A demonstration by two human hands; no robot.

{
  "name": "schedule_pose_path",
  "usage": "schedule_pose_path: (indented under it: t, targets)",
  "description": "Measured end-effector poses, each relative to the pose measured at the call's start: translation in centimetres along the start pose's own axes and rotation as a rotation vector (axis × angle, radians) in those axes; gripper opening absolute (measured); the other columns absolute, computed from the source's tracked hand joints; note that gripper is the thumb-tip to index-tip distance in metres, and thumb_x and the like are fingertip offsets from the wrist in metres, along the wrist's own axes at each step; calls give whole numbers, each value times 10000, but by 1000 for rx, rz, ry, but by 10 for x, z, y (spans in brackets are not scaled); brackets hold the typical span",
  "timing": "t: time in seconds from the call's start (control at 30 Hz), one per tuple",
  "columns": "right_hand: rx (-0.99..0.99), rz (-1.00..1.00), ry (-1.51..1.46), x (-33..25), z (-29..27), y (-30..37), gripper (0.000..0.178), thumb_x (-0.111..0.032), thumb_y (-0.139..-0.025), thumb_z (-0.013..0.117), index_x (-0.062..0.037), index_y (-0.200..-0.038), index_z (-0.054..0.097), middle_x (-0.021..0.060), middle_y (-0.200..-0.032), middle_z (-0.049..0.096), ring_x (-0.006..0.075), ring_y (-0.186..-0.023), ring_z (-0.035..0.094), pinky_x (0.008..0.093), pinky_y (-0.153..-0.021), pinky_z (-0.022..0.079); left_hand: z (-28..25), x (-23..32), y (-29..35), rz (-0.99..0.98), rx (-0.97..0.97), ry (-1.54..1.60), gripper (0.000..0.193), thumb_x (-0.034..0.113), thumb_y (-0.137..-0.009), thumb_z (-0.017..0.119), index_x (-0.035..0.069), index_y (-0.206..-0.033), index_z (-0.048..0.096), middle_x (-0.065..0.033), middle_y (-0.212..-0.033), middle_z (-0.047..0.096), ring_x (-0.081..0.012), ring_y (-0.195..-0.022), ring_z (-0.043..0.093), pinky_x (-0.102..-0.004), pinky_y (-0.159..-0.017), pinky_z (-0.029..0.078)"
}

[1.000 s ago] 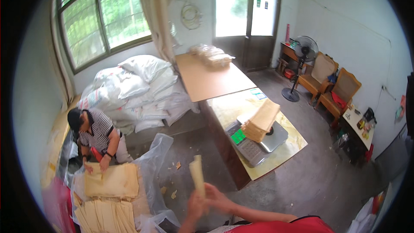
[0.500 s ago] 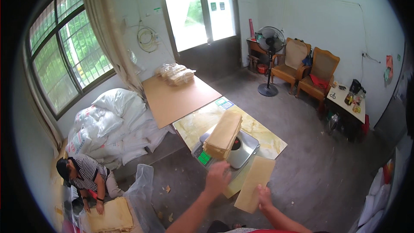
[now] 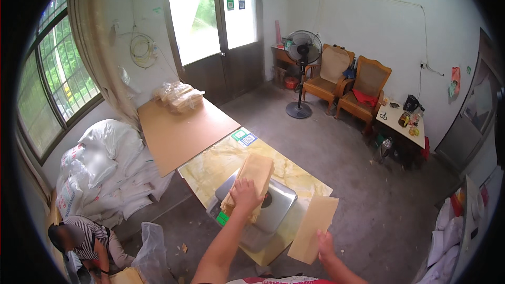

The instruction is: The person organizes and folds sheets of dough, weighs stacks of the sheets on an electronic scale, places them into plastic bags, and puts the bagged packages onto a table.

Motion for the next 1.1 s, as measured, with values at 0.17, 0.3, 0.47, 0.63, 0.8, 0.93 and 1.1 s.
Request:
schedule_pose_path:
  t: [0.17,0.3,0.47,0.63,0.8,0.93,1.1]
  targets:
    - [-46,20,-132,5,38,-42,305,-147,-963,485,23,-1216,502,103,-1116,620,202,-991,618,346,-885,490,-4,-22,-21,110,-106,321,347,267,-786,625,51,-1054,580,-165,-1036,631,-352,-1025,573,-457,-854,467]
    - [-140,16,-165,-6,83,-86,311,-141,-963,479,20,-1229,492,110,-1137,610,206,-1008,613,348,-880,494,-8,-50,-34,100,-75,376,219,192,-808,577,17,-939,574,-184,-850,646,-391,-822,599,-406,-749,482]
    - [-302,56,-229,-33,162,-139,301,-160,-929,532,-11,-1192,532,46,-996,614,144,-871,602,321,-750,503,4,-91,-36,-69,-138,979,203,134,-845,540,-2,-987,591,-113,-789,613,-193,-736,582,-319,-698,467]
    - [-496,66,247,-42,224,-168,393,-153,-924,534,6,-1274,452,97,-1051,624,157,-863,614,300,-707,517,9,-94,-26,-193,-229,1200,223,95,-874,538,-17,-1055,605,-42,-978,626,-107,-889,559,-264,-814,455]
    - [-564,-158,499,-3,221,-195,358,-167,-881,573,10,-1190,532,78,-863,645,140,-701,615,282,-593,500,-15,-64,-14,-133,-66,1169,209,170,-877,601,-9,-985,601,-64,-1003,622,-137,-922,572,-311,-833,455]
    - [-771,26,603,-20,232,-179,289,-166,-877,559,30,-1087,585,95,-823,656,163,-655,628,292,-582,518,-35,-26,-20,107,-123,693,248,242,-834,664,40,-973,625,-153,-1131,611,-290,-1100,548,-380,-986,389]
    - [-715,15,659,-19,201,-209,181,-214,-919,569,-33,-922,579,46,-718,610,105,-557,568,234,-507,470,-26,-57,-18,-41,31,635,255,282,-812,688,80,-961,640,-166,-1183,598,-334,-1149,519,-409,-1013,371]
Point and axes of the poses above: each hand's wrist, its own y-axis away from the middle knuckle, its own z-axis out of the palm, x = y × z, the point moved 7 cm from there along -y, towards the middle knuckle
